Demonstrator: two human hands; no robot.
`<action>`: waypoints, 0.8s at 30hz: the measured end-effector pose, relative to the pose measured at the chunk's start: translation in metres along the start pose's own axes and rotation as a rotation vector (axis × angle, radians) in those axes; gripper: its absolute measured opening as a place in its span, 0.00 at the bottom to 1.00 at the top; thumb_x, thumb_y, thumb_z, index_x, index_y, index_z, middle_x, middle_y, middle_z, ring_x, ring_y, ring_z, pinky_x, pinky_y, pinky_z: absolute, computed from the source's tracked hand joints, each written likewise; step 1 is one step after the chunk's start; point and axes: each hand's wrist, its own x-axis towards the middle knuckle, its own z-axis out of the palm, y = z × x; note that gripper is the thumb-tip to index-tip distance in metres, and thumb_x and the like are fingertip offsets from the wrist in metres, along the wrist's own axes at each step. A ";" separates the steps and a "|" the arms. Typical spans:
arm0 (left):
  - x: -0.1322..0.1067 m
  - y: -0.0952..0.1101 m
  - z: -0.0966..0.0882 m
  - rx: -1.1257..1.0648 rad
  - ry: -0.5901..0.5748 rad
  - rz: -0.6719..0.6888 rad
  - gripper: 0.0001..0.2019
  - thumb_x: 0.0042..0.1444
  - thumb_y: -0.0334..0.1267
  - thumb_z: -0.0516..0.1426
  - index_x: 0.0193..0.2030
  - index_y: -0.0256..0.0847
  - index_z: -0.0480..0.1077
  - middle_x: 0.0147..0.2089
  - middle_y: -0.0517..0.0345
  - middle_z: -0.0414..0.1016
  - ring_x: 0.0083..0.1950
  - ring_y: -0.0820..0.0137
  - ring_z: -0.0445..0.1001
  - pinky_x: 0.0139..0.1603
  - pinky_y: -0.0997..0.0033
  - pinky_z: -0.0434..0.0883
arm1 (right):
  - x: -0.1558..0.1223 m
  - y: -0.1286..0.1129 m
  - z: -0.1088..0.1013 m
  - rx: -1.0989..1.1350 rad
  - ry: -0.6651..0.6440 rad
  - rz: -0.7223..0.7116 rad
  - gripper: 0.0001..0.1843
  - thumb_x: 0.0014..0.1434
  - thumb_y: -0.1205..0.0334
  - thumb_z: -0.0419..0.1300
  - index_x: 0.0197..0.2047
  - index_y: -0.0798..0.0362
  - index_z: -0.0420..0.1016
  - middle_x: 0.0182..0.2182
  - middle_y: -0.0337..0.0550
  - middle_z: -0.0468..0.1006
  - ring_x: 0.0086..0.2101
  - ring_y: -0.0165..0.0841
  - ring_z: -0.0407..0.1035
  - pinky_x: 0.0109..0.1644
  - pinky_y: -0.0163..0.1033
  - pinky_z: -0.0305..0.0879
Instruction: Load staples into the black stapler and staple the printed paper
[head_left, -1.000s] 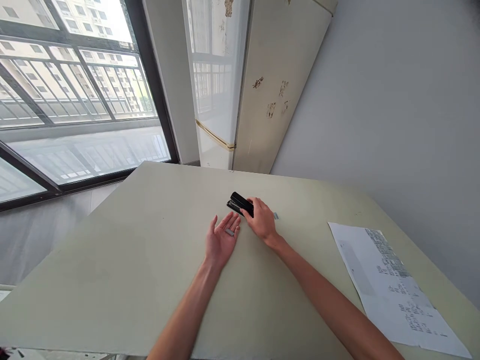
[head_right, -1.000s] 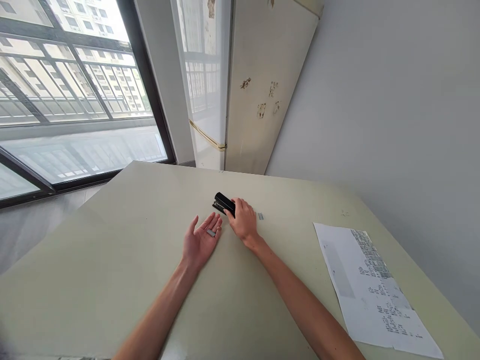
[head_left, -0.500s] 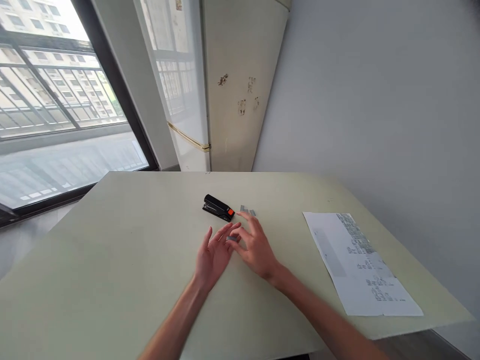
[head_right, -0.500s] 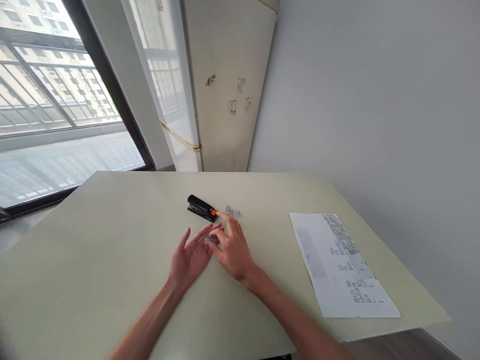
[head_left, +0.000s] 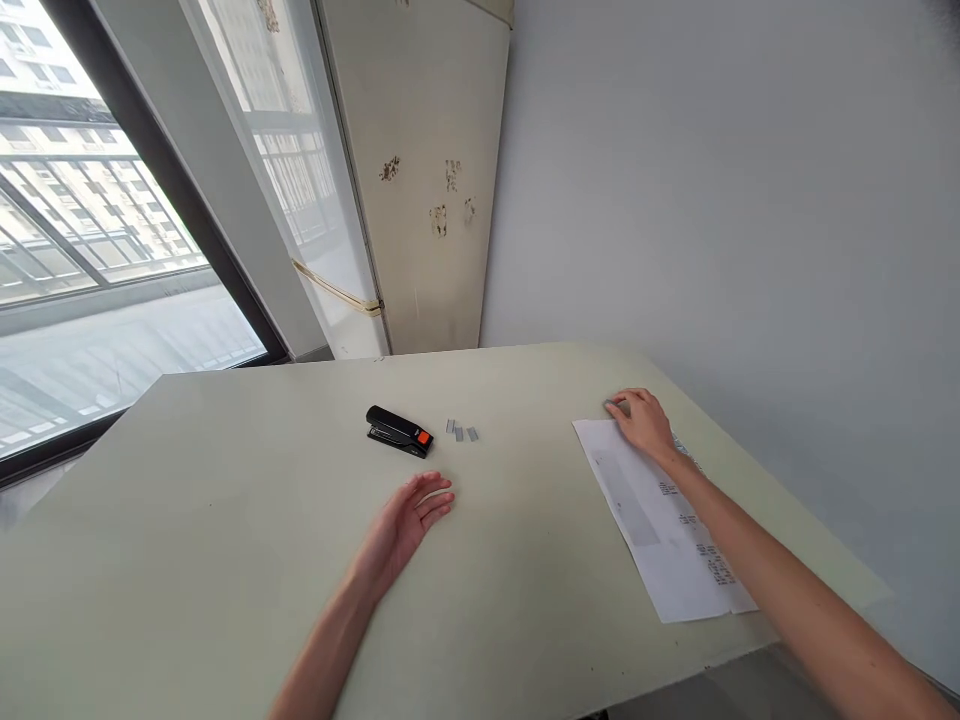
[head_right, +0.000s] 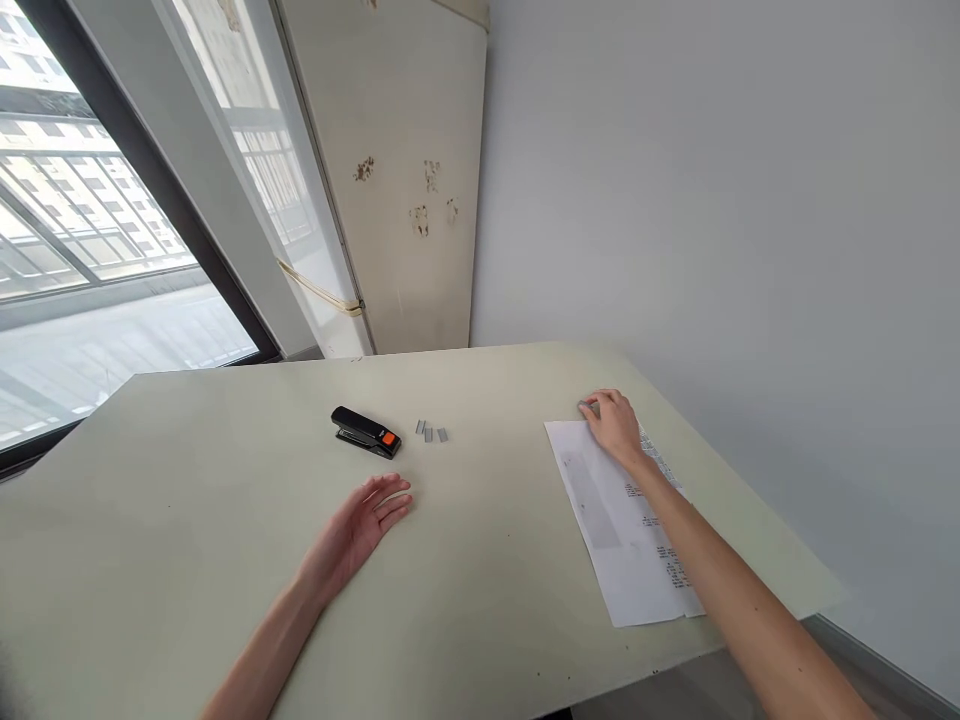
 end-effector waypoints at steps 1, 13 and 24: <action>0.000 0.001 0.000 0.003 0.004 -0.005 0.11 0.67 0.43 0.62 0.48 0.39 0.82 0.52 0.47 0.83 0.53 0.59 0.80 0.63 0.56 0.72 | 0.002 0.007 0.002 -0.012 -0.002 0.017 0.13 0.63 0.52 0.57 0.42 0.50 0.79 0.51 0.54 0.77 0.53 0.49 0.70 0.55 0.53 0.68; -0.002 0.005 0.004 -0.020 0.033 -0.017 0.10 0.65 0.41 0.64 0.47 0.36 0.82 0.46 0.49 0.83 0.46 0.64 0.81 0.55 0.62 0.76 | 0.006 0.038 0.002 -0.031 -0.031 0.057 0.19 0.64 0.48 0.57 0.48 0.51 0.79 0.53 0.55 0.78 0.56 0.50 0.70 0.59 0.54 0.67; -0.007 0.005 0.006 0.048 0.014 0.029 0.11 0.64 0.42 0.65 0.46 0.37 0.82 0.46 0.49 0.82 0.45 0.64 0.79 0.55 0.62 0.75 | -0.126 0.065 -0.073 0.029 -0.193 -0.014 0.33 0.70 0.39 0.52 0.73 0.41 0.63 0.73 0.45 0.64 0.69 0.50 0.62 0.65 0.58 0.69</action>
